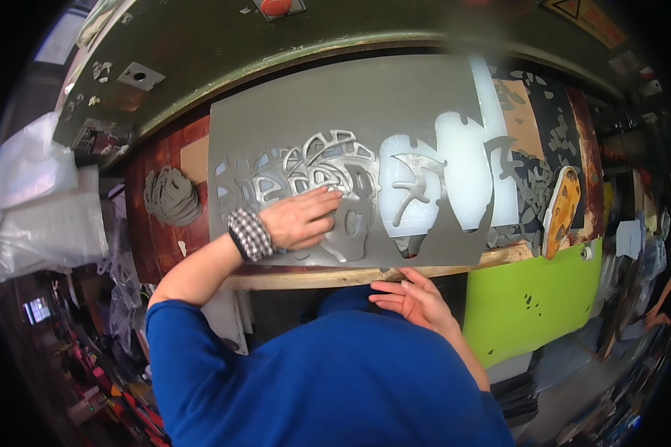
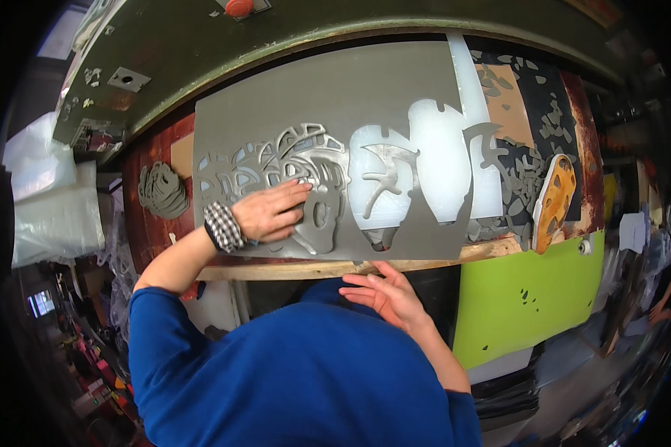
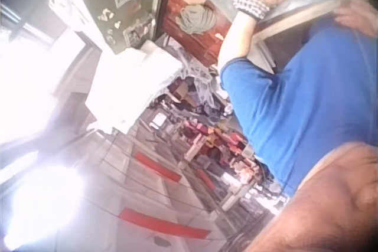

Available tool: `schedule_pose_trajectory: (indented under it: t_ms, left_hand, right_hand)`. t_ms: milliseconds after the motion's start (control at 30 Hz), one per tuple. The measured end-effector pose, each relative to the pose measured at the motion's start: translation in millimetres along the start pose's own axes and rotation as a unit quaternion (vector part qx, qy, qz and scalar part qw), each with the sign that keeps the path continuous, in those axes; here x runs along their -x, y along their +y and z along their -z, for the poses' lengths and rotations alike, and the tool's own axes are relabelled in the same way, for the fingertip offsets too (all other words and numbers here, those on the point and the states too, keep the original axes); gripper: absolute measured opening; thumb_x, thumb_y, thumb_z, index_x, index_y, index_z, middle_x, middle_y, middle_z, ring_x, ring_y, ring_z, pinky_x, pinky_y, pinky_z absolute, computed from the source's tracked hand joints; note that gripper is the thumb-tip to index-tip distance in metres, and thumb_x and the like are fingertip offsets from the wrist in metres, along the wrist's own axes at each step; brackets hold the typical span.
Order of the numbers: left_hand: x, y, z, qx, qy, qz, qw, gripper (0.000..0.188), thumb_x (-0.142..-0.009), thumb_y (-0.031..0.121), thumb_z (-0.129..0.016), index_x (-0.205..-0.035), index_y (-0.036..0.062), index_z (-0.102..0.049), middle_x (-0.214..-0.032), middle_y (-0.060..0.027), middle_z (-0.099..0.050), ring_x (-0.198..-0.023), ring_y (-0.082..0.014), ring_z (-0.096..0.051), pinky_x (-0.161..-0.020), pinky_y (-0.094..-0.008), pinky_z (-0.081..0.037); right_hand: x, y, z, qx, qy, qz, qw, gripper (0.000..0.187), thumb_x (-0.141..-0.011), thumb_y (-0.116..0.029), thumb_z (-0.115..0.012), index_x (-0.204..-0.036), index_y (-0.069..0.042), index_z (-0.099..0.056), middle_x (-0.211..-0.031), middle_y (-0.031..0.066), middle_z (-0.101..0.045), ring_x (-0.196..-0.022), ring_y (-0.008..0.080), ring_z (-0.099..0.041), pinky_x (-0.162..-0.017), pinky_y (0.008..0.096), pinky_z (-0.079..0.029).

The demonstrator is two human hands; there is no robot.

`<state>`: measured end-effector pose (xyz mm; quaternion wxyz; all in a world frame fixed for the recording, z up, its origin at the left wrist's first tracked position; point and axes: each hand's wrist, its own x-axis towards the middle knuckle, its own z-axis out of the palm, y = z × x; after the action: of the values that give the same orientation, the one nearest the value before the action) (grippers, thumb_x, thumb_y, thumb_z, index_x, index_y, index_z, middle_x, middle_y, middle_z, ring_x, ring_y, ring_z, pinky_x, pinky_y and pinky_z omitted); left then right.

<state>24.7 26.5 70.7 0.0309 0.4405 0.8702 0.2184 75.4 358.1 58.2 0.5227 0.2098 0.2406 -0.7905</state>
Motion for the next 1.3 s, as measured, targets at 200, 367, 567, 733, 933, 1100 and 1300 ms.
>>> schedule_pose_trajectory:
  t_ms: [200, 367, 567, 733, 933, 1100, 1300]
  left_hand:
    - [24.3, 4.4, -8.4, -0.033, -0.012, 0.020, 0.999, 0.044, -0.075, 0.034, -0.071, -0.102, 0.0033, -0.056, -0.112, -0.0154, -0.054, -0.113, -0.0305, -0.053, -0.102, -0.0455, -0.041]
    - [21.1, 3.5, -26.0, -0.121, 0.052, -0.088, 0.987, 0.041, -0.079, 0.027, -0.067, -0.114, 0.0081, -0.059, -0.104, -0.0094, -0.058, -0.100, -0.0231, -0.057, -0.099, -0.0439, -0.044]
    - [1.5, -3.3, -22.7, 0.093, 0.161, 0.008, 0.983, 0.035, -0.075, 0.010, -0.063, -0.109, 0.0058, -0.062, -0.098, -0.0088, -0.060, -0.089, -0.0223, -0.058, -0.085, -0.0392, -0.047]
    - [-27.1, -50.8, 62.6, 0.173, 0.549, 0.230, 0.785, 0.021, -0.097, 0.013, -0.047, -0.084, -0.0021, -0.053, -0.072, -0.0037, -0.044, -0.068, -0.0126, -0.042, -0.061, -0.0280, -0.038]
    - [-30.1, -68.5, 113.2, 0.057, 0.586, 0.095, 0.802, 0.026, -0.099, 0.014, -0.047, -0.110, -0.0049, -0.060, -0.071, 0.0041, -0.045, -0.059, -0.0026, -0.039, -0.052, -0.0188, -0.033]
    - [-38.7, -20.0, 30.2, 0.041, 0.171, -0.145, 0.974, 0.040, -0.081, 0.011, -0.054, -0.120, 0.0059, -0.060, -0.096, -0.0083, -0.058, -0.092, -0.0252, -0.055, -0.090, -0.0463, -0.041]
    - [-4.3, -17.9, -41.6, 0.114, 0.052, -0.128, 0.984, 0.038, -0.086, 0.033, -0.064, -0.116, 0.0081, -0.062, -0.096, -0.0092, -0.056, -0.095, -0.0244, -0.055, -0.093, -0.0465, -0.040]
  right_hand:
    - [-29.5, 37.5, -15.6, -0.020, -0.017, 0.113, 0.993, 0.023, -0.097, -0.009, -0.050, -0.118, 0.000, -0.048, -0.130, 0.0263, -0.049, -0.127, 0.0391, -0.045, -0.110, 0.0532, -0.034]
    - [-55.4, 50.7, -28.4, -0.075, -0.003, 0.167, 0.983, 0.033, -0.098, -0.012, -0.049, -0.128, 0.002, -0.045, -0.132, 0.0146, -0.051, -0.126, 0.0310, -0.046, -0.110, 0.0514, -0.033]
    - [-76.1, 59.8, -43.9, -0.108, 0.072, 0.200, 0.971, 0.041, -0.100, -0.025, -0.048, -0.135, -0.005, -0.040, -0.136, 0.0105, -0.049, -0.128, 0.0241, -0.045, -0.110, 0.0457, -0.032]
    - [-74.9, 62.2, -45.3, -0.111, 0.128, 0.203, 0.964, 0.036, -0.099, -0.018, -0.050, -0.131, -0.002, -0.043, -0.127, 0.0130, -0.054, -0.118, 0.0268, -0.052, -0.103, 0.0466, -0.040]
    - [-71.2, 66.3, -50.0, -0.093, 0.138, 0.199, 0.966, 0.032, -0.098, -0.020, -0.052, -0.123, 0.000, -0.048, -0.122, 0.0140, -0.056, -0.116, 0.0265, -0.053, -0.100, 0.0449, -0.042]
    - [-73.3, 66.6, -57.7, -0.110, 0.128, 0.222, 0.960, 0.035, -0.099, -0.025, -0.051, -0.127, -0.005, -0.048, -0.124, 0.0100, -0.057, -0.117, 0.0230, -0.053, -0.100, 0.0404, -0.041]
    - [-80.3, 65.3, -61.3, -0.128, 0.109, 0.243, 0.955, 0.035, -0.101, -0.028, -0.047, -0.127, -0.005, -0.048, -0.121, 0.0089, -0.057, -0.109, 0.0210, -0.056, -0.094, 0.0391, -0.045]
